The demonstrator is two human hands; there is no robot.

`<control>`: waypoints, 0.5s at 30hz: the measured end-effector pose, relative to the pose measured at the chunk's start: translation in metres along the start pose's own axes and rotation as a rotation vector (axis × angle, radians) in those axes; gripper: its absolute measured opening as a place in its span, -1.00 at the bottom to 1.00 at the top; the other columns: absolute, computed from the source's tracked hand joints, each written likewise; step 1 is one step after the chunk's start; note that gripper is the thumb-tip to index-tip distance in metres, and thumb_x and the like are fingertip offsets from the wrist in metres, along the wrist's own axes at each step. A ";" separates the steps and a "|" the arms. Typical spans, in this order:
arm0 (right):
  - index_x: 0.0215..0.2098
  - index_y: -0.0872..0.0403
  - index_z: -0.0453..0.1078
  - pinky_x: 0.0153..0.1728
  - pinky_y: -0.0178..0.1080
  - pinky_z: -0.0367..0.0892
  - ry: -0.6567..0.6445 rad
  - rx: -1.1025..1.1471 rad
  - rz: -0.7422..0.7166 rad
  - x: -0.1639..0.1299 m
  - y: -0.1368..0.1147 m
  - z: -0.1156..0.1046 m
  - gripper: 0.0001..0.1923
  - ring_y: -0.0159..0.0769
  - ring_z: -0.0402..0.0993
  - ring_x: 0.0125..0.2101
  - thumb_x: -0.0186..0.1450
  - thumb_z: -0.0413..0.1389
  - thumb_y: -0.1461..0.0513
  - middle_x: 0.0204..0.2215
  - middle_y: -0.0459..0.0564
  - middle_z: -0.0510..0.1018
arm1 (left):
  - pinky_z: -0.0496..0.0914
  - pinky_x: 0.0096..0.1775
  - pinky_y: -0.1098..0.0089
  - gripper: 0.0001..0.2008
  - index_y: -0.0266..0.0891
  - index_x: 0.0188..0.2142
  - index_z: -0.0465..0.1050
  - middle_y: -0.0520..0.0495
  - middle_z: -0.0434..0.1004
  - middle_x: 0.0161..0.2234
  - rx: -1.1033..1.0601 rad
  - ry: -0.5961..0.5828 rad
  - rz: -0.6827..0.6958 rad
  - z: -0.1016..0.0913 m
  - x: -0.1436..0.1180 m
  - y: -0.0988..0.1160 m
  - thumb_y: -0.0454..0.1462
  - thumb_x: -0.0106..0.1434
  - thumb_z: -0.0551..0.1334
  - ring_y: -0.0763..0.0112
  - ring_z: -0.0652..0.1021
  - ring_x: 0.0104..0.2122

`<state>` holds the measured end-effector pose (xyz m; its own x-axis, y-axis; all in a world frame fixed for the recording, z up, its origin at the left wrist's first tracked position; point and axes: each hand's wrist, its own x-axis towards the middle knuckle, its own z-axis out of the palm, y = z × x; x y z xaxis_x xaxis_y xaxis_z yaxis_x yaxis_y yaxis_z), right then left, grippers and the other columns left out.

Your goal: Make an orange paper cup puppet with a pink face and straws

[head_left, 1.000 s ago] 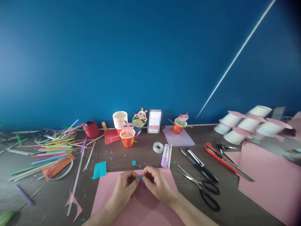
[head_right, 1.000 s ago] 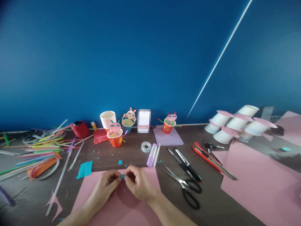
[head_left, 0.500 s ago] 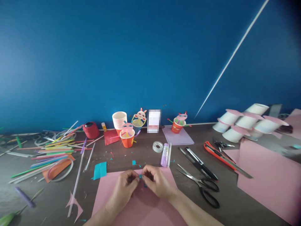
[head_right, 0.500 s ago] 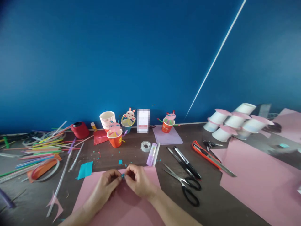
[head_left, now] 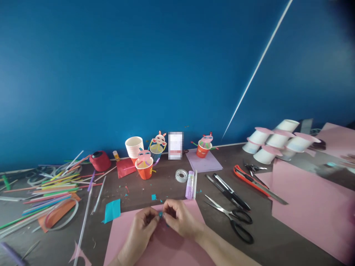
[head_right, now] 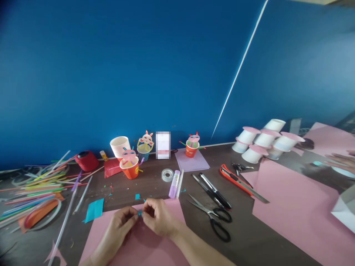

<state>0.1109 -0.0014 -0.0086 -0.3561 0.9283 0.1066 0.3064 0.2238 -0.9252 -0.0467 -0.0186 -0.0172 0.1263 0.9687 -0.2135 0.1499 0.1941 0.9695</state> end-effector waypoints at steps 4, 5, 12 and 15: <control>-0.55 0.11 0.23 -0.61 -0.43 0.05 -0.029 0.016 0.032 0.000 -0.003 0.000 -0.92 -0.50 0.14 -0.63 0.09 -0.01 0.36 -0.67 -0.21 0.24 | 0.07 -0.72 0.59 -0.79 -0.28 -0.52 0.35 0.14 0.20 -0.69 -0.015 -0.012 0.001 -0.002 -0.001 -0.001 -0.16 0.07 0.19 0.64 0.17 -0.75; -0.55 0.11 0.24 -0.62 -0.43 0.05 -0.030 0.018 0.037 0.000 -0.003 0.000 -0.92 -0.50 0.14 -0.64 0.09 -0.01 0.36 -0.68 -0.21 0.25 | 0.07 -0.71 0.59 -0.78 -0.28 -0.52 0.35 0.14 0.21 -0.69 -0.019 -0.014 0.000 -0.003 -0.002 -0.001 -0.15 0.07 0.20 0.64 0.17 -0.75; -0.53 0.11 0.26 -0.62 -0.44 0.04 -0.042 0.022 0.016 -0.001 -0.004 0.002 -0.93 -0.50 0.14 -0.63 0.09 0.00 0.36 -0.67 -0.21 0.25 | 0.11 -0.70 0.59 -0.70 -0.28 -0.44 0.39 0.12 0.28 -0.66 -0.104 0.004 -0.043 -0.007 -0.008 0.002 -0.07 0.04 0.23 0.64 0.22 -0.74; -0.53 0.11 0.26 -0.62 -0.44 0.04 -0.043 0.013 0.022 0.000 -0.003 0.001 -0.93 -0.50 0.13 -0.63 0.10 -0.01 0.35 -0.67 -0.20 0.24 | 0.11 -0.70 0.58 -0.64 -0.28 -0.40 0.39 0.10 0.31 -0.62 -0.181 0.050 -0.044 -0.004 -0.007 0.001 -0.02 0.00 0.25 0.64 0.22 -0.74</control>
<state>0.1086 -0.0026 -0.0061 -0.3876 0.9191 0.0709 0.3032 0.1998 -0.9318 -0.0512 -0.0251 -0.0146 0.0743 0.9642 -0.2547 -0.0251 0.2571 0.9661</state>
